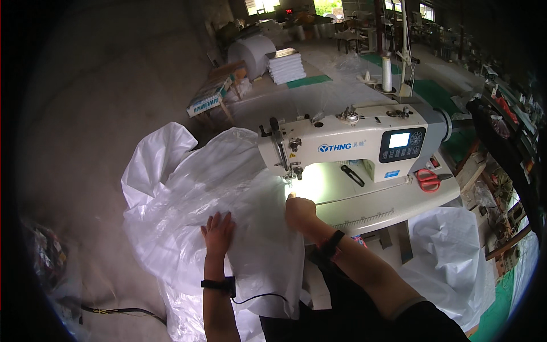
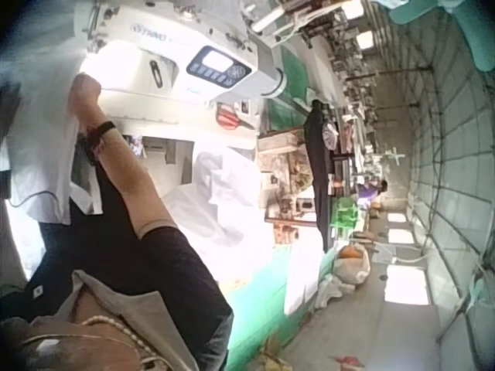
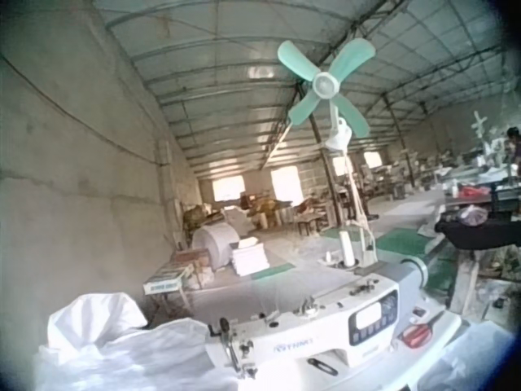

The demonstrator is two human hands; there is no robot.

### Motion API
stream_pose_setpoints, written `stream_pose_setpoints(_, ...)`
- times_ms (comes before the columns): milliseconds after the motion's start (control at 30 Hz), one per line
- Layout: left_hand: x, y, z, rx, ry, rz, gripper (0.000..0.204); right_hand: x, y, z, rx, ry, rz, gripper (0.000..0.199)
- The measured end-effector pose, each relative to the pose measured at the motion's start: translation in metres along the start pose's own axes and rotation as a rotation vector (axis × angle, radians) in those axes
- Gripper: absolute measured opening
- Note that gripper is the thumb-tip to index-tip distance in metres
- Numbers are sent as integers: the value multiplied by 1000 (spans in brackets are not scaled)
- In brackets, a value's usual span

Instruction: The recorder uses an industrial sewing machine to stitch together large sheets of white plastic material for bag manufacturing.

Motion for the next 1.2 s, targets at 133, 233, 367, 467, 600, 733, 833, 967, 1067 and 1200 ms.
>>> stream_pose_setpoints(133, -27, 9, 1, -51, -41, -95, 40, -8, -1, 1, -99, 45, -2, 31)
stream_pose_setpoints(233, -37, 2, 7, -21, -95, -120, 38, 17, -6, 2, -146, 66, 8, 26)
stream_pose_setpoints(367, -18, -18, 28, -136, -161, -200, 36, 95, -6, 12, -128, 92, 55, 25)
stream_pose_setpoints(467, 35, -59, 89, 173, 223, 228, 31, 159, 19, 23, -417, 44, -21, 27)
stream_pose_setpoints(600, 154, -25, 171, 487, 226, -143, 35, 192, 77, 32, -584, 133, -193, 32)
stream_pose_setpoints(733, 237, 6, 210, 434, 153, -413, 43, 199, 115, 28, -1260, 54, -351, 43)
stream_pose_setpoints(833, 265, -5, 230, 571, 337, -557, 35, 216, 116, 17, -1763, 58, -652, 52)
stream_pose_setpoints(967, 264, -44, 240, 256, 668, -365, 20, 228, 73, 34, -1108, 190, -129, 60)
stream_pose_setpoints(1067, 209, -66, 198, 412, 249, 72, 20, 240, 35, 26, -451, -25, 185, 59)
stream_pose_setpoints(1200, 171, -59, 170, 12, 197, 343, 21, 238, 48, 20, -62, -99, 164, 55)
Point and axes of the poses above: each hand's wrist, its own x-axis away from the middle knuckle, its own y-axis out of the palm, z = x × y, the point moved 6 cm from there along -x, towards the middle knuckle, and after that the axes turned 6 degrees about x, right-handed, at the moved point
